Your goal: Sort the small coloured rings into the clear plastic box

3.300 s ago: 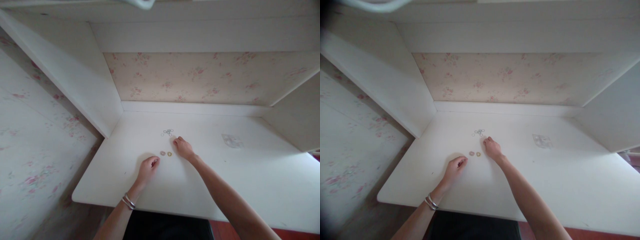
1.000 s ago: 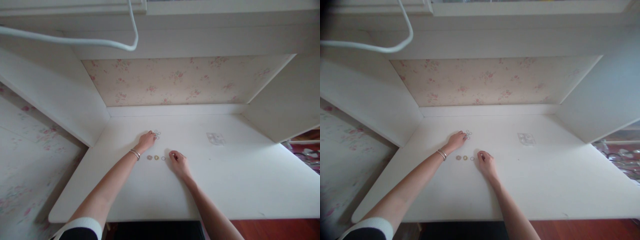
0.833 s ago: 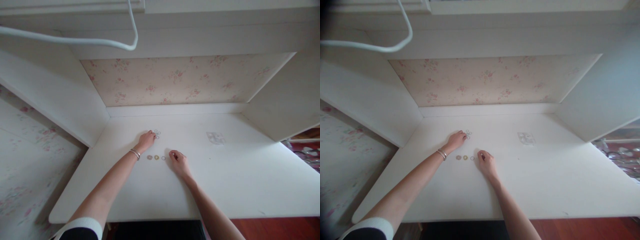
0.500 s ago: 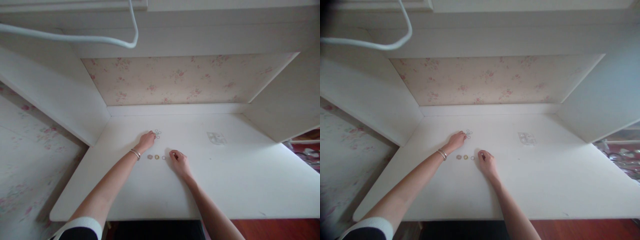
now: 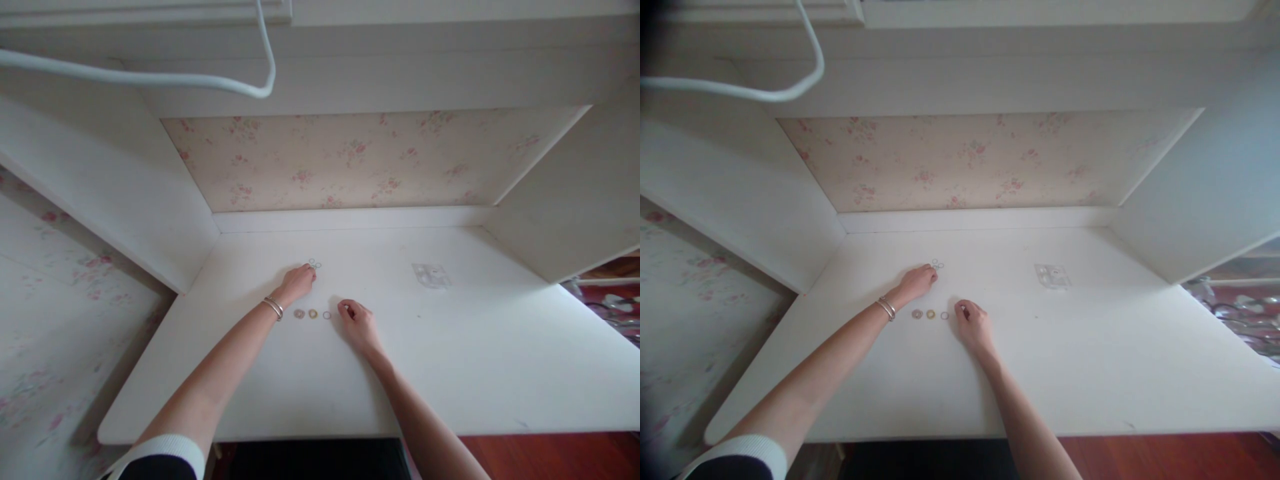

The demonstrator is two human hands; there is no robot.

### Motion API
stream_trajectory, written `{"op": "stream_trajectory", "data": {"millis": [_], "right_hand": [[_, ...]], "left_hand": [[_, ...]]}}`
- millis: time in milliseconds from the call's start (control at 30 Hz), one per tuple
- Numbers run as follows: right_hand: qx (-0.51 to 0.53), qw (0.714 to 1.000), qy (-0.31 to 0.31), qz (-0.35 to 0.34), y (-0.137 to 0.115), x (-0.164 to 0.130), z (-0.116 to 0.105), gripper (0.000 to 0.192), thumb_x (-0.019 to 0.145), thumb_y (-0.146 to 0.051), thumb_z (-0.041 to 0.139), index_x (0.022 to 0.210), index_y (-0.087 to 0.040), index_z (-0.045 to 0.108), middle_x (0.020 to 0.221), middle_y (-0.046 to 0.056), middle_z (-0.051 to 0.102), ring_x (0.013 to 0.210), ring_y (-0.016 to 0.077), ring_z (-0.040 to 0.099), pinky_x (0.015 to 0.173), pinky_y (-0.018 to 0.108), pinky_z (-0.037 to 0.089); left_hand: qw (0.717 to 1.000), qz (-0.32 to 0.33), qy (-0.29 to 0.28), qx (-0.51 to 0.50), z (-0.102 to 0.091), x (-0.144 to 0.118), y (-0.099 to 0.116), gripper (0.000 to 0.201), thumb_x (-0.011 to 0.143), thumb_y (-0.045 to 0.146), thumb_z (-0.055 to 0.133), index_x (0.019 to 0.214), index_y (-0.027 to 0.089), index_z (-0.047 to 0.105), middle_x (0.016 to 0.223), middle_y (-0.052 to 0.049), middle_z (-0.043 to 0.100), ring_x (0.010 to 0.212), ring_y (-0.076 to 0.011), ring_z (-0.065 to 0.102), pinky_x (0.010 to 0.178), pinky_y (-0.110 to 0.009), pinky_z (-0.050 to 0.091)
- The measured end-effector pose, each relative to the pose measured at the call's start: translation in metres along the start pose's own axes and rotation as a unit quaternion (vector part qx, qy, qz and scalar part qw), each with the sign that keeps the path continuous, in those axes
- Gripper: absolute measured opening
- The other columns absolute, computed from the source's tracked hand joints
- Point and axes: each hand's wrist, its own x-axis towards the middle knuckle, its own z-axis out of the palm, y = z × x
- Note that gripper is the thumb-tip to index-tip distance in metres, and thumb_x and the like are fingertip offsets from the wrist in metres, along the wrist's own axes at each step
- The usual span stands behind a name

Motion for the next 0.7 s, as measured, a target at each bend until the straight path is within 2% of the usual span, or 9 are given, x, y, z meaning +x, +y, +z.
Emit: {"op": "stream_trajectory", "data": {"millis": [133,367,500,700], "right_hand": [[0.004,1.000,0.002,-0.001,-0.002,-0.001,-0.001,0.034,0.085,-0.043,0.042,0.087,-0.020,0.067,0.072,0.003,0.065,0.062,0.0140,0.055,0.060,0.024,0.039],[-0.009,1.000,-0.015,0.003,-0.002,-0.001,0.001,0.034,0.085,-0.044,0.042,0.087,-0.021,0.067,0.074,0.002,0.066,0.062,0.0138,0.055,0.060,0.024,0.038],[-0.023,1.000,-0.016,-0.002,-0.001,-0.002,0.002,0.034,0.085,-0.044,0.042,0.088,-0.021,0.067,0.073,0.002,0.066,0.064,0.0142,0.056,0.060,0.025,0.038],[-0.016,1.000,-0.013,-0.009,-0.003,-0.003,0.000,0.035,0.085,-0.043,0.040,0.088,-0.021,0.067,0.074,0.003,0.066,0.064,0.0148,0.057,0.061,0.025,0.039]], "left_hand": [[0.999,0.029,-0.016,-0.011,-0.002,-0.009,0.010,0.024,0.090,0.024,0.041,0.091,0.017,0.064,0.099,-0.009,0.062,0.089,-0.0200,0.061,0.075,-0.028,0.045],[0.993,0.100,-0.024,-0.049,-0.001,-0.058,0.033,0.027,0.093,0.031,0.038,0.092,0.022,0.063,0.098,-0.005,0.061,0.088,-0.0170,0.061,0.076,-0.026,0.045],[0.994,0.089,-0.038,-0.046,0.000,-0.075,0.042,0.027,0.093,0.030,0.037,0.095,0.022,0.063,0.099,-0.006,0.061,0.087,-0.0172,0.061,0.077,-0.027,0.046],[0.995,0.081,-0.052,-0.038,0.000,-0.077,0.053,0.031,0.093,0.033,0.036,0.093,0.021,0.065,0.097,-0.008,0.062,0.087,-0.0189,0.062,0.078,-0.030,0.047]]}}
